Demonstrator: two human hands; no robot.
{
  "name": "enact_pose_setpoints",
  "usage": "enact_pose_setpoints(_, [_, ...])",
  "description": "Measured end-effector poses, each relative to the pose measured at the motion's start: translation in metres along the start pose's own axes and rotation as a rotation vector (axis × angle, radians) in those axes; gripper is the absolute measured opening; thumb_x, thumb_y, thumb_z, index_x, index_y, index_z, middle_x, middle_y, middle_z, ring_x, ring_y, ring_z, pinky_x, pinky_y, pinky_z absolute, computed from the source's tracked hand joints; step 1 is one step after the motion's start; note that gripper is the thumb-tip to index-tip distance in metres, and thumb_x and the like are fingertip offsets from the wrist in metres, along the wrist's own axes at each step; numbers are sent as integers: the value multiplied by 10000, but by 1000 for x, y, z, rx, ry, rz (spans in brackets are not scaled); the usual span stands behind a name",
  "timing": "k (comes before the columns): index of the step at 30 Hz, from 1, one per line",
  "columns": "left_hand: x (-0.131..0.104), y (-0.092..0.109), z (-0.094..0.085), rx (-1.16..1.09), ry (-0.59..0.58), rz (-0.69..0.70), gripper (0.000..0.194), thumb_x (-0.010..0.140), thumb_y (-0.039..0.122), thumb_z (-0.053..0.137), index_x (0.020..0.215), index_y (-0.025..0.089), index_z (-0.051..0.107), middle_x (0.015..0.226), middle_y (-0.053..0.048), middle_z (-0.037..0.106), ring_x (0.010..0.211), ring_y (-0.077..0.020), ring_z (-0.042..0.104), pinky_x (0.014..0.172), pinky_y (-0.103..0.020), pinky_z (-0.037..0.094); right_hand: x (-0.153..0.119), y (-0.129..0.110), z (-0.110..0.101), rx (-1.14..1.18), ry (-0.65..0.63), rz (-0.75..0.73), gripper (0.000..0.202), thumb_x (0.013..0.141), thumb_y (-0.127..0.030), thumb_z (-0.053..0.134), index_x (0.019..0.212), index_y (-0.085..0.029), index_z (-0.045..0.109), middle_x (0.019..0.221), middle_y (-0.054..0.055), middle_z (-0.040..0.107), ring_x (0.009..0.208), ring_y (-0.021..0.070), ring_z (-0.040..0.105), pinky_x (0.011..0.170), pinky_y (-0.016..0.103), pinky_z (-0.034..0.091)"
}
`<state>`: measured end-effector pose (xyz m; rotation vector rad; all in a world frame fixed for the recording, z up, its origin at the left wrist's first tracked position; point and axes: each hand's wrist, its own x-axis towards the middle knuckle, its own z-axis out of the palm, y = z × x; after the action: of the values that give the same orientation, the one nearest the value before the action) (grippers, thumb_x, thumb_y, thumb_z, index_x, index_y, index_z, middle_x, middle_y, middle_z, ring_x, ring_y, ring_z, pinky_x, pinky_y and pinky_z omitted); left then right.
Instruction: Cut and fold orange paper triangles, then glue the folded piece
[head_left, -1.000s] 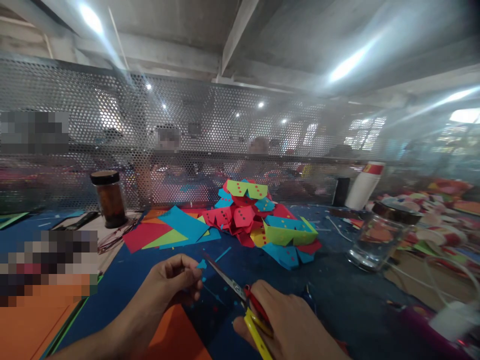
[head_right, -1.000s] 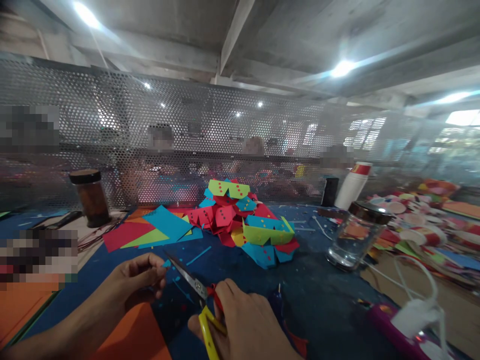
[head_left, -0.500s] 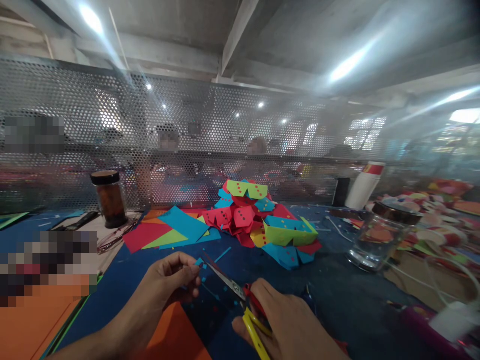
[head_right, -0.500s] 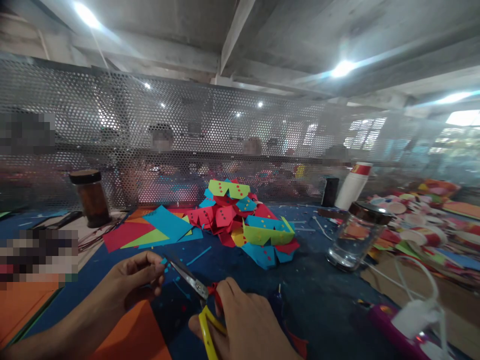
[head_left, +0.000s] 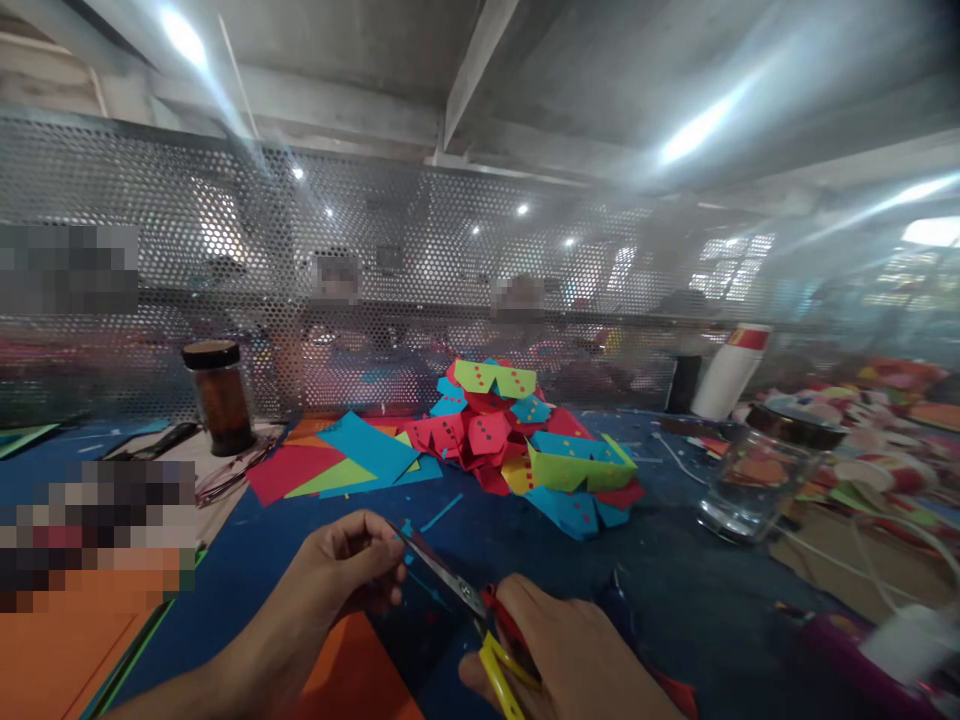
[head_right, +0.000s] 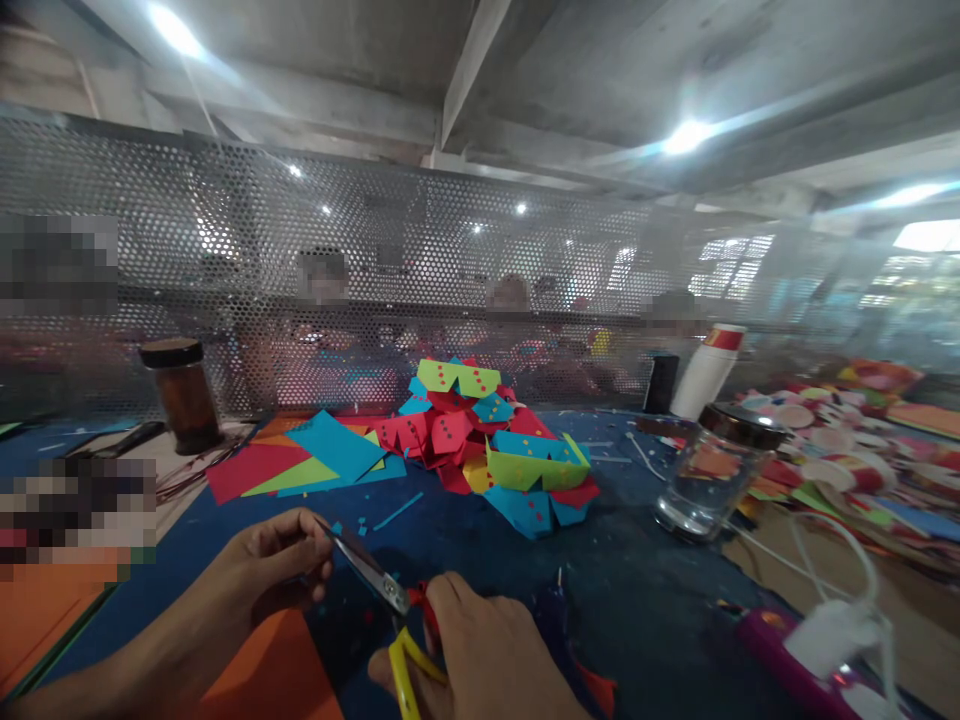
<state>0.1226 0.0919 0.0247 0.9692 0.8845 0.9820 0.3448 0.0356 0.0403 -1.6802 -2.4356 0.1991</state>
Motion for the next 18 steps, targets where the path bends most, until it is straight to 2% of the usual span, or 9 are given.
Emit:
enact_pose_setpoints(7, [-1, 0, 1, 16, 5, -10, 451, 537, 501, 886, 674, 165, 618, 585, 15, 665, 503, -95, 600, 489, -172, 432, 0, 3, 2, 16, 39, -31, 296, 835, -431, 607, 710, -194, 481, 705, 59, 684, 469, 176, 612, 387, 243, 191])
enact_pose_setpoints(13, [-2, 1, 2, 14, 14, -9, 446, 534, 490, 889, 671, 169, 611, 588, 20, 660, 514, -99, 606, 495, -178, 436, 0, 3, 4, 41, 16, -19, 284, 828, -404, 624, 714, -190, 477, 773, 78, 708, 474, 168, 618, 394, 243, 213])
enact_pose_setpoints(18, [-2, 2, 3, 19, 10, -10, 449, 520, 483, 896, 669, 167, 614, 582, 17, 657, 514, -102, 604, 500, -186, 438, 0, 5, 4, 39, 25, -23, 288, 840, -410, 616, 718, -198, 463, 754, 71, 707, 546, 213, 658, 426, 255, 223])
